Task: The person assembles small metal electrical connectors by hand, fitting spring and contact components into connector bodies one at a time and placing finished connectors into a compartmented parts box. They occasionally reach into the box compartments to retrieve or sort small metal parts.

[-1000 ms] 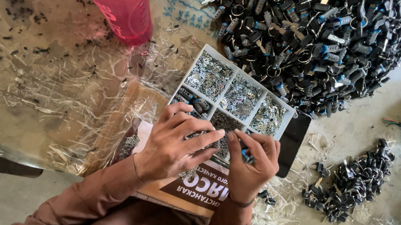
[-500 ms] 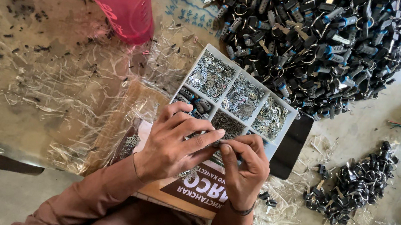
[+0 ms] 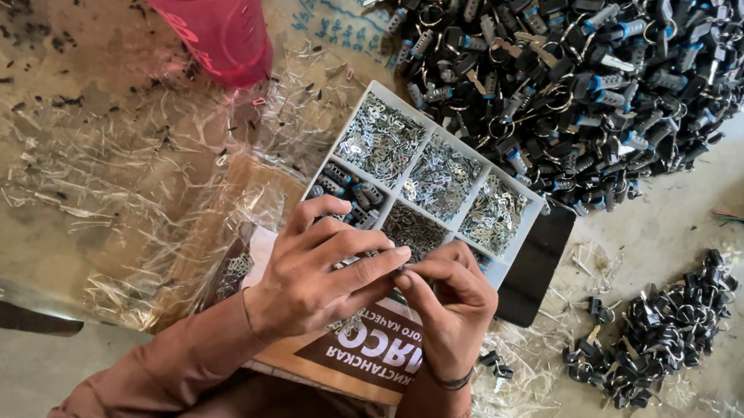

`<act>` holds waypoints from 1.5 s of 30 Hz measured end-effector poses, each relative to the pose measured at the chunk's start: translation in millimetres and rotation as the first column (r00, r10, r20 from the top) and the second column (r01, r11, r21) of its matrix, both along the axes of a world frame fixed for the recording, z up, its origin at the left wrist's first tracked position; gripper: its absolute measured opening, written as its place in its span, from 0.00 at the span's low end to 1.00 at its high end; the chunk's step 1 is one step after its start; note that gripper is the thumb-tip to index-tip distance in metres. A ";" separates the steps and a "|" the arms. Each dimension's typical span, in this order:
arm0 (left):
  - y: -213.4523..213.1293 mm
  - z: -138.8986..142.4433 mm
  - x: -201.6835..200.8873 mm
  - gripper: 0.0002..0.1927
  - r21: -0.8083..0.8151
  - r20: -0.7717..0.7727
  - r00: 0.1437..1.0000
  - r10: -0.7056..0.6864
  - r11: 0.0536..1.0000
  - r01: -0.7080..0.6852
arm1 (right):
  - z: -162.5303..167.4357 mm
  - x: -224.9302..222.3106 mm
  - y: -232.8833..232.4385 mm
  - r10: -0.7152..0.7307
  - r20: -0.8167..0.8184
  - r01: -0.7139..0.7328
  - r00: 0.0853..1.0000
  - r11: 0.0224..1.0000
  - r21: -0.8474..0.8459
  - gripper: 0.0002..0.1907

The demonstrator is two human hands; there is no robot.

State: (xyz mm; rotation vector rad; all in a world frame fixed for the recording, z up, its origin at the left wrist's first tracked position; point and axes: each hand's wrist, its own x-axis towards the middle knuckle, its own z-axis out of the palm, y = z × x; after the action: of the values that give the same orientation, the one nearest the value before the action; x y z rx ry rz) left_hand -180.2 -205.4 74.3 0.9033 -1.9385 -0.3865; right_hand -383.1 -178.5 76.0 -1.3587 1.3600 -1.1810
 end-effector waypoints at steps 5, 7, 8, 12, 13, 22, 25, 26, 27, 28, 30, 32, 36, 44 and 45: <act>-0.1 1.9 -3.1 0.21 -0.006 -0.007 1.000 0.007 1.000 -0.007 | -7.3 -7.8 0.5 0.034 0.060 -0.036 0.998 0.999 0.038 0.07; -0.8 3.6 -3.7 0.21 -0.008 -0.006 1.000 -0.001 1.000 0.001 | -11.8 -13.7 -2.6 0.086 0.178 -0.091 0.980 0.996 0.023 0.07; -1.1 4.5 -4.0 0.21 -0.012 -0.006 1.000 -0.004 1.000 0.004 | -13.7 -16.6 -4.0 0.055 0.334 -0.066 0.941 0.998 0.023 0.05; -0.2 3.7 -7.1 0.21 0.011 -0.031 1.000 0.003 1.000 -0.002 | -17.8 -21.6 -3.5 -0.143 0.482 0.153 0.864 0.988 0.017 0.03; 0.9 1.6 -7.5 0.20 0.022 -0.028 1.000 -0.001 1.000 0.001 | -17.5 -21.1 -1.6 -0.212 0.414 0.233 0.885 0.972 -0.001 0.04; 3.3 -32.5 -15.6 0.19 0.019 -0.080 0.997 0.008 1.000 -0.007 | -22.4 -12.9 7.2 -0.165 0.107 0.165 0.980 0.986 0.007 0.14; 0.5 -37.4 -15.9 0.18 -0.014 -0.103 0.995 -0.005 1.000 0.003 | -32.0 -12.1 4.6 -0.036 0.053 0.036 0.998 0.999 0.002 0.16; 0.7 -37.2 -15.0 0.19 0.002 -0.100 0.995 -0.012 1.000 0.012 | -33.9 -11.5 3.9 -0.043 0.086 0.042 0.995 0.999 0.014 0.16; 0.9 -36.0 -13.7 0.19 0.017 -0.100 0.994 -0.031 0.999 0.033 | -34.7 -10.9 2.9 -0.062 0.116 0.059 0.991 0.998 0.026 0.16; 0.8 -34.3 -11.8 0.19 0.018 -0.096 0.995 -0.027 0.999 0.029 | -34.9 -10.2 1.3 -0.044 0.129 0.043 0.991 0.999 0.010 0.16; 1.8 -28.9 -7.2 0.19 0.024 -0.102 0.993 -0.056 0.998 0.059 | -29.6 -10.3 1.1 -0.045 0.141 0.048 0.989 0.999 -0.018 0.16; 1.3 -22.9 -3.8 0.18 0.014 -0.138 0.987 -0.080 0.996 0.083 | -21.6 -9.2 5.0 -0.057 0.129 0.054 0.990 0.998 0.027 0.17; -2.7 -13.9 -7.2 0.19 -0.075 -0.195 0.973 -0.122 0.991 0.109 | -2.3 -4.8 33.2 -0.037 -0.051 0.035 0.998 0.999 -0.041 0.22; 11.0 2.0 -18.6 0.21 0.065 -0.280 0.960 -0.001 0.998 0.020 | 59.6 25.3 91.3 0.424 -0.010 -0.423 0.906 0.900 -0.103 0.13; 13.6 4.2 -19.4 0.20 0.061 -0.250 0.968 -0.005 0.998 0.021 | 62.4 36.9 91.9 0.548 0.077 -0.533 0.833 0.831 -0.160 0.12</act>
State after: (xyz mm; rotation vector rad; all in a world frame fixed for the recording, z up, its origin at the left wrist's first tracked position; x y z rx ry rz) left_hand -199.5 -191.7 78.5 0.8404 -1.7095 -0.5456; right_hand -346.2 -86.6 138.4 -1.6017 0.7354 -0.9485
